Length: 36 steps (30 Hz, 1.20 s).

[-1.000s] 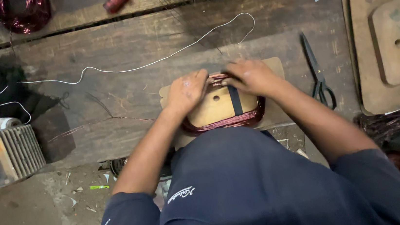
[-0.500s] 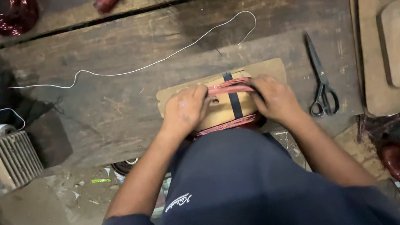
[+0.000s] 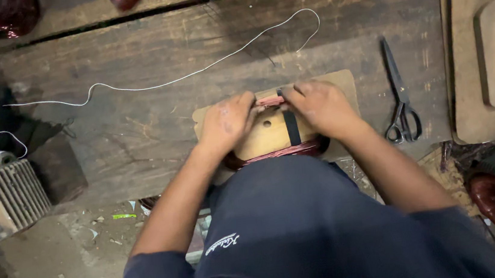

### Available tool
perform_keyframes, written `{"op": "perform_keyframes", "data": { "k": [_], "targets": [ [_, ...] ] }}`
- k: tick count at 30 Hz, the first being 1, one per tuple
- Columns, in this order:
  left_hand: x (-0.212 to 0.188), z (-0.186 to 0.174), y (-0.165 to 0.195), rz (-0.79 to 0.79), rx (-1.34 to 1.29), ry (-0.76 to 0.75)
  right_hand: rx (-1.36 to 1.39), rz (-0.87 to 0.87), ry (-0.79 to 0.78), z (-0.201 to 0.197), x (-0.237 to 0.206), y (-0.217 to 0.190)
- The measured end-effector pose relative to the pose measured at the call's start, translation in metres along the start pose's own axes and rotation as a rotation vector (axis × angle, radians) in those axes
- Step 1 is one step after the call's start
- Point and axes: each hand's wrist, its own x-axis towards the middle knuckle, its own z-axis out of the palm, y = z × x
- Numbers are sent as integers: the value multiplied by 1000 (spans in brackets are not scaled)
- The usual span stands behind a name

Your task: The person places a rectangular copper wire coil on a wooden form and ties it securely using a length of white string, wrapping and knotting the string around the coil by hand. They then lift the tied coil off the form, set it aside, stack the wooden form boards, and carry them across the workshop.

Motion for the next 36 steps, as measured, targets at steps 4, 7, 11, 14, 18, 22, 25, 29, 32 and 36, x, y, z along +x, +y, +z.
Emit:
{"op": "perform_keyframes", "data": {
  "k": [4,7,11,14,18,22,25,29,32,36],
  "targets": [
    [-1,1,-6,2,-24,-21,16,-2,12,11,5,7],
    [-4,0,-8,-1,-39,-25,25,34,-57,16,6,7],
    [-8,1,-8,-34,-37,-42,33,109,-136,22,2,3],
    [-12,2,-8,-48,-38,-53,180,82,-38,22,-2,8],
    [-21,3,-8,-62,-23,-41,195,178,215,16,4,38],
    [-29,4,-9,-61,-61,-35,-194,-5,196,25,14,70],
    [-35,3,-12,-54,-147,-1,-277,-45,269,45,16,74],
    [-44,2,-18,-46,-215,9,282,247,502,48,17,71],
    [-51,4,-20,-50,-187,54,1281,406,675,19,12,68],
    [-64,8,-19,-58,-126,53,1844,277,789,-31,10,50]
  ]
}}
